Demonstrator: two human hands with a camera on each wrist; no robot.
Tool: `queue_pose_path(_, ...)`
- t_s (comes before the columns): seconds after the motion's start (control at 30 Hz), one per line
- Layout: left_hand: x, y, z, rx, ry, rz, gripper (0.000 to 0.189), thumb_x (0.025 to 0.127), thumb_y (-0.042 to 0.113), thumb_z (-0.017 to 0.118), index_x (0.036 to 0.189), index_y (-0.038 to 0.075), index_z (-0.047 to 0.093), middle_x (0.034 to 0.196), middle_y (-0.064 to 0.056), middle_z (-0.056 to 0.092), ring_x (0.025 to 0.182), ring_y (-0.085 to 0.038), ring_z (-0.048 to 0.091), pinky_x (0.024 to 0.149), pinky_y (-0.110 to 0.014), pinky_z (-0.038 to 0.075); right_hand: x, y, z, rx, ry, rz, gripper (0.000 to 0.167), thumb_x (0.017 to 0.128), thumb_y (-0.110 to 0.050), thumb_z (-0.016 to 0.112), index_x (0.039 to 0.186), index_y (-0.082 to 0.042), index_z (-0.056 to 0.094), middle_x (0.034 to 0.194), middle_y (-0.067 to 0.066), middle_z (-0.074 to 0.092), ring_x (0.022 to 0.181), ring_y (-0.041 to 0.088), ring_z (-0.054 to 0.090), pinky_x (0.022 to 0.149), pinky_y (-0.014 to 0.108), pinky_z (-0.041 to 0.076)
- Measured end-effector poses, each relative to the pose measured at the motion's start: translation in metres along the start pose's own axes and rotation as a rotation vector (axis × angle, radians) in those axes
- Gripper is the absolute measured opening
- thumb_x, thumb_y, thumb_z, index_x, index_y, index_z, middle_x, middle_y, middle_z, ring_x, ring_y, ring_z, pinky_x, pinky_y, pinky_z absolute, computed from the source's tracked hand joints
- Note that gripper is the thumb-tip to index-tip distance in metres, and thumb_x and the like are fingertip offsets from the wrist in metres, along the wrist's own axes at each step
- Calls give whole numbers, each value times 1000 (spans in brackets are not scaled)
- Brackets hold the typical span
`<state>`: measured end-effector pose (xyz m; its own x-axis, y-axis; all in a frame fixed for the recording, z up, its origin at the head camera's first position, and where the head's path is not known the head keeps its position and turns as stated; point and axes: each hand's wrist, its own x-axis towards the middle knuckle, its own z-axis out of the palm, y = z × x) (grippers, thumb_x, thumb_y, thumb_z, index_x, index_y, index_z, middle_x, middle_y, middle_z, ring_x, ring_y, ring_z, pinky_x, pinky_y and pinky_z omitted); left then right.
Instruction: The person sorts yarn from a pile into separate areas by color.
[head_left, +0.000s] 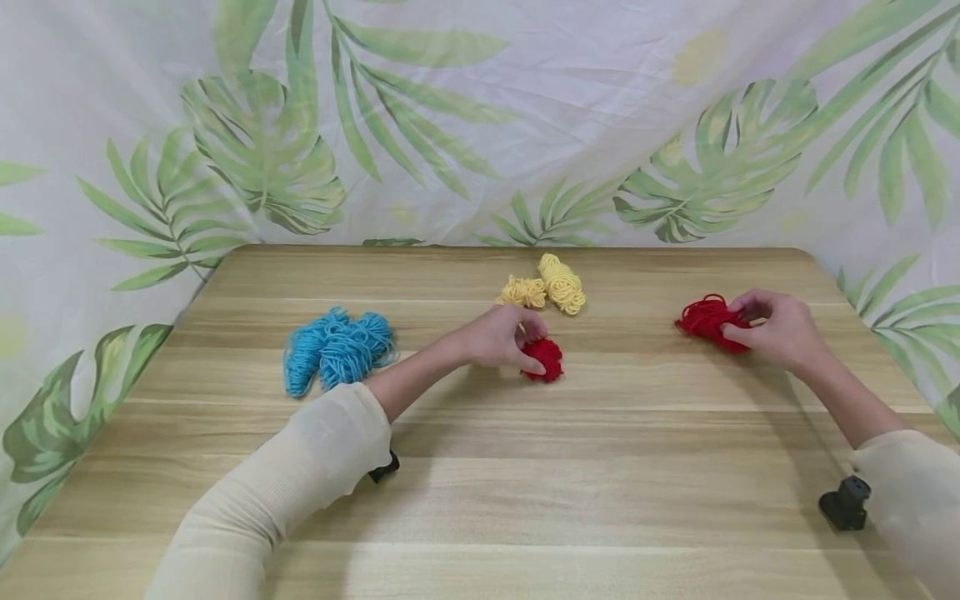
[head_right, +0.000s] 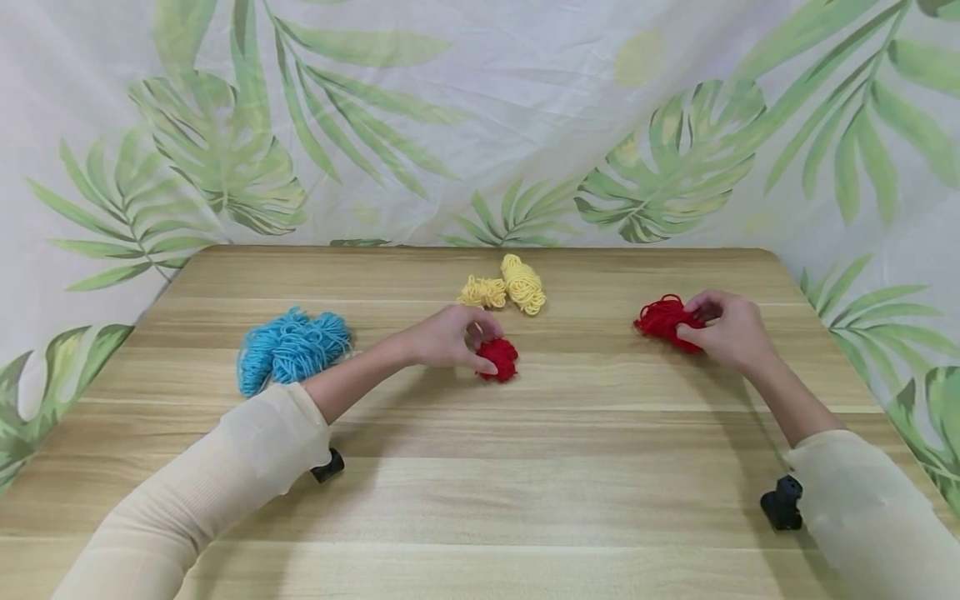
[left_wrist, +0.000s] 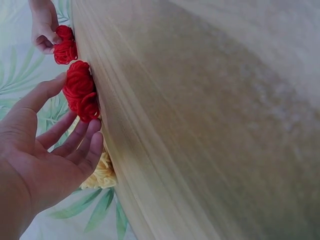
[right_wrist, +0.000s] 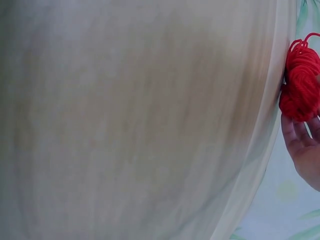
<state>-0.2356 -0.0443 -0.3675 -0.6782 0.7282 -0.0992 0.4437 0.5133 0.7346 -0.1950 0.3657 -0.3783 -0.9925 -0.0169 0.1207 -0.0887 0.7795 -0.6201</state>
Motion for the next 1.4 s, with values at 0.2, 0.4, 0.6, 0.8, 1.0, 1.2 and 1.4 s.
queue_pose_path(0.2, 0, -1, 0, 12, -1, 10, 40, 80, 8, 88, 112, -6, 68, 103, -13, 69, 89, -18, 61, 80, -21, 49, -1, 4, -2, -13, 14, 0, 25, 88, -8, 78, 104, 7, 67, 92, 17, 72, 74, -11, 52, 63, 14, 43)
queue_pose_path(0.4, 1, 0, 0, 35, -3, 15, 40, 80, 9, 88, 112, -6, 68, 104, -14, 69, 91, -19, 61, 82, -22, 49, -1, 5, -4, -28, 12, 6, 26, 89, -10, 77, 105, 7, 67, 95, 21, 72, 74, -13, 51, 63, 14, 43)
queue_pose_path(0.6, 1, -1, 1, 37, -4, 3, 41, 81, 9, 88, 113, -6, 68, 104, -14, 69, 93, -19, 61, 82, -22, 49, -1, 6, -6, -27, 3, 17, 26, 87, -9, 78, 105, 7, 67, 91, 15, 72, 73, -12, 52, 62, 15, 43)
queue_pose_path(0.8, 1, 0, 2, 43, -7, 5, 41, 81, 9, 87, 114, -6, 68, 105, -14, 69, 95, -20, 61, 83, -22, 49, -4, 6, -7, -18, -12, 12, 27, 85, -7, 80, 104, 8, 67, 90, 13, 71, 72, -10, 53, 60, 16, 45)
queue_pose_path(1.0, 2, 1, 2, 48, -8, 13, 40, 82, 7, 87, 115, -7, 68, 104, -14, 70, 95, -20, 62, 84, -23, 49, -6, 9, -8, -22, -17, -2, 27, 85, -7, 80, 103, 7, 67, 88, 10, 70, 72, -10, 53, 61, 16, 44)
queue_pose_path(1.2, 0, 3, 2, 42, -12, 22, 41, 81, 10, 88, 113, -4, 67, 99, -12, 68, 85, -17, 60, 79, -23, 49, -8, 9, -9, -30, -28, -8, 28, 85, -8, 80, 105, 7, 66, 92, 15, 70, 73, -10, 52, 62, 15, 44)
queue_pose_path(1.4, 1, 3, 3, 42, -12, 21, 43, 79, 10, 90, 113, -3, 67, 95, -10, 67, 79, -14, 58, 75, -22, 47, -11, 8, -10, -20, -28, -32, 32, 84, -7, 80, 107, 9, 64, 97, 22, 69, 75, -11, 52, 65, 12, 43)
